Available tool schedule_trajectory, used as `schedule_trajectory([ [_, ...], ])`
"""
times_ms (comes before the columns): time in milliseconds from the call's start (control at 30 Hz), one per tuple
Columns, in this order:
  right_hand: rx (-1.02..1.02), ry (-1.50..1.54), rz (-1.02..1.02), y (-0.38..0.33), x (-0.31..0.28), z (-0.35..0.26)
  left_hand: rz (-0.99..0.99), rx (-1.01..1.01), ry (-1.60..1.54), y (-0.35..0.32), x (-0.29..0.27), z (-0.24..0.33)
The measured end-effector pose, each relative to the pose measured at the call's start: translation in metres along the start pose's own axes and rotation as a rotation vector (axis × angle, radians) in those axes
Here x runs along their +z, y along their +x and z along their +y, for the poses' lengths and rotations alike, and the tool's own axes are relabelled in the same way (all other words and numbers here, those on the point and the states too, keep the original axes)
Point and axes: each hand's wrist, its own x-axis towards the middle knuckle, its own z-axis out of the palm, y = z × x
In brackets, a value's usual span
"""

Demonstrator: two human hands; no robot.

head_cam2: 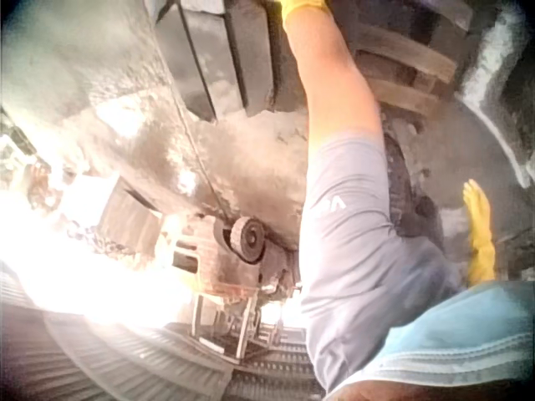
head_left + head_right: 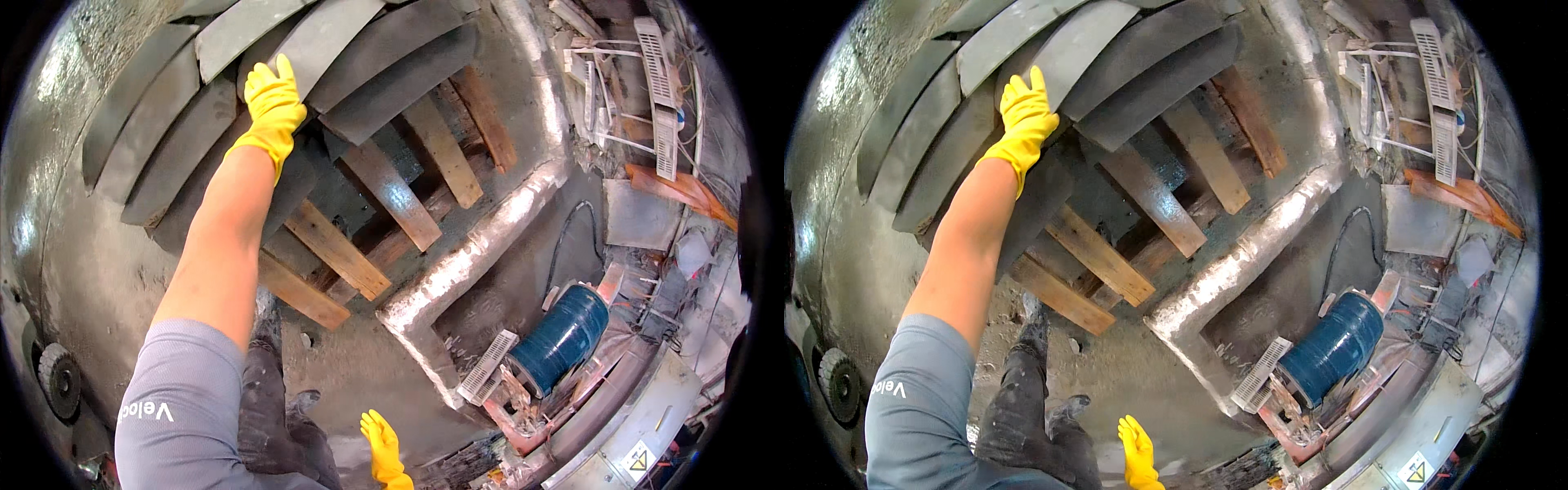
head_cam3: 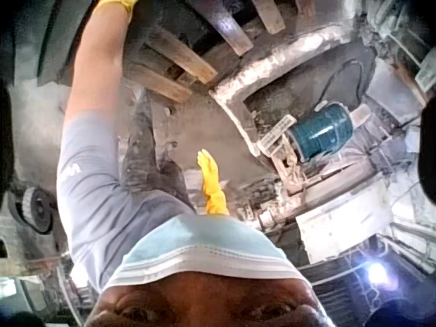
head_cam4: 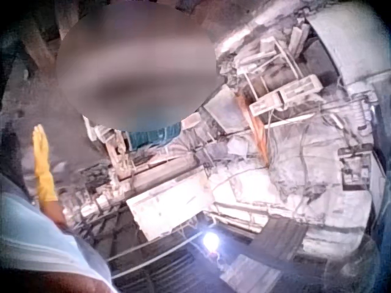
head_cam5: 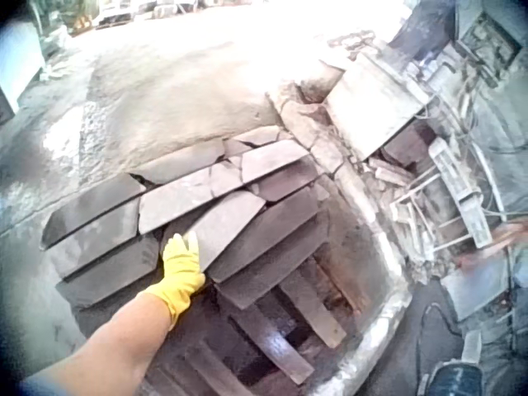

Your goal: The person picks up rectangular dark tiles from a wooden pallet and places them onto a blue conveyor belt. They then move to a grinding machine and use a handheld tool to grind the edges of the tiles. The person repeats this process, handling the tiles one by one.

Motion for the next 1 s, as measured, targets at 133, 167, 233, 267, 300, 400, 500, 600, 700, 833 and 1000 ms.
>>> schedule_trajectory([
  [133, 0.043, 0.001, -0.052, -0.005, -0.010, 0.025, 0.008, 0.067, -0.086, -0.027, -0.020, -0.018],
  [167, 0.059, -0.001, -0.065, -0.014, -0.014, 0.031, -0.090, 0.048, -0.120, -0.041, -0.032, -0.026],
  [233, 0.050, -0.009, -0.095, -0.010, -0.015, 0.037, -0.079, 0.009, -0.118, -0.079, -0.024, -0.051],
  [267, 0.056, -0.004, -0.093, -0.013, -0.015, 0.040, -0.171, -0.020, -0.142, -0.103, -0.049, -0.046],
  [300, 0.054, -0.017, -0.107, -0.013, -0.019, 0.039, -0.122, -0.028, -0.171, -0.130, -0.050, -0.060],
  [400, 0.014, 0.006, -0.159, -0.003, -0.022, 0.048, -0.259, -0.028, -0.452, -0.207, -0.090, -0.073],
  [500, -0.055, 0.030, -0.249, -0.001, -0.032, 0.035, -0.602, -0.101, -1.190, -0.299, -0.111, -0.097],
  [600, -0.091, 0.091, -0.316, 0.025, -0.072, 0.058, -0.798, 0.075, -1.314, -0.417, -0.128, -0.102],
  [700, -0.165, 0.114, -0.359, 0.031, -0.090, 0.036, -1.067, -0.022, -1.123, -0.493, -0.168, -0.058],
  [833, -0.203, 0.716, -0.543, 0.034, -0.129, 0.048, -1.238, 0.201, -0.923, -0.603, -0.205, 0.012],
  [1000, -0.279, 1.125, -0.897, 0.017, -0.240, 0.014, -1.036, 0.495, -0.723, -0.680, -0.285, 0.138],
])
